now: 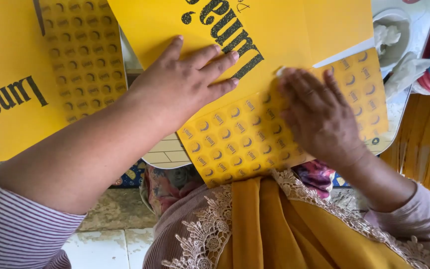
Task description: Applying glue to cardboard box flaps and pressing them together to assemble the boxes.
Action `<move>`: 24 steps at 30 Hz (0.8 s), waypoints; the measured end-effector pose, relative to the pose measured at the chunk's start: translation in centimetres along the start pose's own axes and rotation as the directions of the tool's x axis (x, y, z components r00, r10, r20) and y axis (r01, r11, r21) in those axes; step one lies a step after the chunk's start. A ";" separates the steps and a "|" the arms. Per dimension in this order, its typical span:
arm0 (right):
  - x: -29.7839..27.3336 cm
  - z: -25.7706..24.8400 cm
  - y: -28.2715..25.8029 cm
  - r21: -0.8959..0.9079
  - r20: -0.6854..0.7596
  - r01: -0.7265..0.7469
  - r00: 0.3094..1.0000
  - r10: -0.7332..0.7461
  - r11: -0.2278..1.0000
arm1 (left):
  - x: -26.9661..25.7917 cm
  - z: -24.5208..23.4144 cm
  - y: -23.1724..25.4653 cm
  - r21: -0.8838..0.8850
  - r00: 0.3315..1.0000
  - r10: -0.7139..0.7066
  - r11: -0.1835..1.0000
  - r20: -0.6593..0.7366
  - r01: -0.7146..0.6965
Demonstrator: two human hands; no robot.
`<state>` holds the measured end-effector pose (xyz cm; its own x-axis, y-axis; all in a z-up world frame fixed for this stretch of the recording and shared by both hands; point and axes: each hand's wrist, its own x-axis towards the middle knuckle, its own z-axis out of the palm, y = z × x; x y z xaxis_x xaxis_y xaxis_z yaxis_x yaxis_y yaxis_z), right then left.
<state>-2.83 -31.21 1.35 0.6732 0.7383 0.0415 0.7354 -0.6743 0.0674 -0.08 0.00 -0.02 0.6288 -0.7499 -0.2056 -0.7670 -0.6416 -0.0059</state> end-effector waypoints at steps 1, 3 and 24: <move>-0.2 -0.2 0.6 0.000 0.000 0.000 1.000 0.000 1.000 | 0.0 0.0 0.0 0.000 1.000 0.000 1.000 0.000 0.000; -0.6 -0.7 1.7 -0.044 0.018 -0.058 0.998 0.059 0.997 | -0.1 0.1 0.0 -0.009 0.999 0.005 1.000 -0.050 -0.006; -0.8 -0.9 0.0 0.156 0.014 -0.108 0.994 0.107 0.982 | 0.1 0.1 -0.1 0.040 1.000 0.017 0.999 -0.018 -0.016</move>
<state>-3.50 -31.79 2.19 0.7494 0.6613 0.0344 0.6611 -0.7443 -0.0942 0.06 -0.01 -0.18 0.6181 -0.7632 -0.1885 -0.7814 -0.6226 -0.0414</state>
